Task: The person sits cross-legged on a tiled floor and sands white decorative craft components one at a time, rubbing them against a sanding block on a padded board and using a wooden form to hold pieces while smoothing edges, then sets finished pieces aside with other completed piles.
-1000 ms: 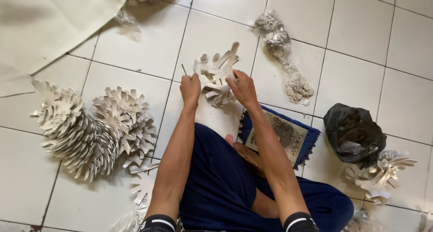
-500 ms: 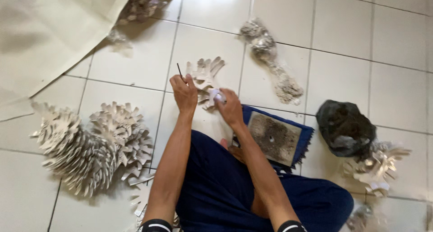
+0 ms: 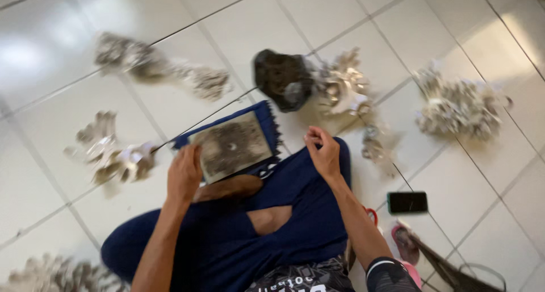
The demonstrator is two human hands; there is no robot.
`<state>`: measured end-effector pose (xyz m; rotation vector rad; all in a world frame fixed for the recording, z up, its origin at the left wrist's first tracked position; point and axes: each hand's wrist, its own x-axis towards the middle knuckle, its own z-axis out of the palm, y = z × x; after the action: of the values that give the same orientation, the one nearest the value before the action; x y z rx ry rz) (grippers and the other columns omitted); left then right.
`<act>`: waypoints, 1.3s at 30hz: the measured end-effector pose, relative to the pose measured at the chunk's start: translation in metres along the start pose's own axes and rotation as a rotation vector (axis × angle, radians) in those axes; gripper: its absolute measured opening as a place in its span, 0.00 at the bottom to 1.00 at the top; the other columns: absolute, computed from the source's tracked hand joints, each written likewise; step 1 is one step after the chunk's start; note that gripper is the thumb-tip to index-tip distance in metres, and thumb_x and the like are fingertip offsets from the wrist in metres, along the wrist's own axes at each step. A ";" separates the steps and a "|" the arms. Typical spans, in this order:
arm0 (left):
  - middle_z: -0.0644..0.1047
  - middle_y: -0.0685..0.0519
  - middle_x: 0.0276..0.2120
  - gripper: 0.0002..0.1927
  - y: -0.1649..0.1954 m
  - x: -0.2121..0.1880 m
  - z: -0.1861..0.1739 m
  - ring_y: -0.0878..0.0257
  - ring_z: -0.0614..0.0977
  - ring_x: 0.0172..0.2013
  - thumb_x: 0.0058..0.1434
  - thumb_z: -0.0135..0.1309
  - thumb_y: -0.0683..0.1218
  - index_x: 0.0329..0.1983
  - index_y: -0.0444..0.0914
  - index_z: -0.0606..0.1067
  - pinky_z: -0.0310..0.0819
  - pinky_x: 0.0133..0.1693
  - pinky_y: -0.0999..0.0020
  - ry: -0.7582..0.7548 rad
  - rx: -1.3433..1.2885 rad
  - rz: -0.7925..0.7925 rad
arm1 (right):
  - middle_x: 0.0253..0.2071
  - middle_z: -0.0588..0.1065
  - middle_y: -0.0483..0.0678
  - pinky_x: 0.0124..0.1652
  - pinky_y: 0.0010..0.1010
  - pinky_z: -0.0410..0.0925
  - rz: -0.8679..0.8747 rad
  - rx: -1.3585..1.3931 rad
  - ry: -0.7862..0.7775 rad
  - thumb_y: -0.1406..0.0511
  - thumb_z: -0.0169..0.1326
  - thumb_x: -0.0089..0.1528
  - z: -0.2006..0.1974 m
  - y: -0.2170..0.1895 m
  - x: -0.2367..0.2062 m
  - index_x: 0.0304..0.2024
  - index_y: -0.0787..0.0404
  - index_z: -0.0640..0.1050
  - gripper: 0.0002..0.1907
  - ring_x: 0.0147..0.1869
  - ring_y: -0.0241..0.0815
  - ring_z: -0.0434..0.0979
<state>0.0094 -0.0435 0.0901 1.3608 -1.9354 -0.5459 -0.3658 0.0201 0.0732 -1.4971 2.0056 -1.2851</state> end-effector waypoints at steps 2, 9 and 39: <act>0.79 0.37 0.39 0.09 0.023 -0.002 0.028 0.38 0.79 0.39 0.72 0.46 0.46 0.47 0.35 0.72 0.73 0.39 0.47 -0.060 -0.055 0.019 | 0.43 0.82 0.52 0.44 0.27 0.74 0.119 0.035 0.092 0.65 0.61 0.63 -0.023 0.021 0.013 0.51 0.64 0.78 0.16 0.44 0.39 0.85; 0.77 0.36 0.28 0.09 0.078 0.013 0.125 0.36 0.79 0.31 0.67 0.45 0.44 0.37 0.35 0.72 0.71 0.33 0.45 -0.162 -0.220 -0.018 | 0.47 0.80 0.54 0.51 0.38 0.72 0.075 -0.145 0.244 0.63 0.65 0.61 -0.040 0.082 0.094 0.54 0.64 0.76 0.21 0.52 0.50 0.81; 0.83 0.47 0.29 0.18 -0.049 -0.031 0.051 0.59 0.86 0.30 0.71 0.47 0.53 0.37 0.33 0.73 0.81 0.32 0.63 -0.190 -0.440 -0.565 | 0.42 0.76 0.53 0.47 0.41 0.69 -0.468 0.024 -0.394 0.65 0.55 0.67 0.056 -0.024 0.030 0.50 0.59 0.75 0.10 0.48 0.54 0.76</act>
<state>0.0091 -0.0349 0.0132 1.5869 -1.4206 -1.3259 -0.3240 -0.0331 0.0700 -2.0969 1.4373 -1.0483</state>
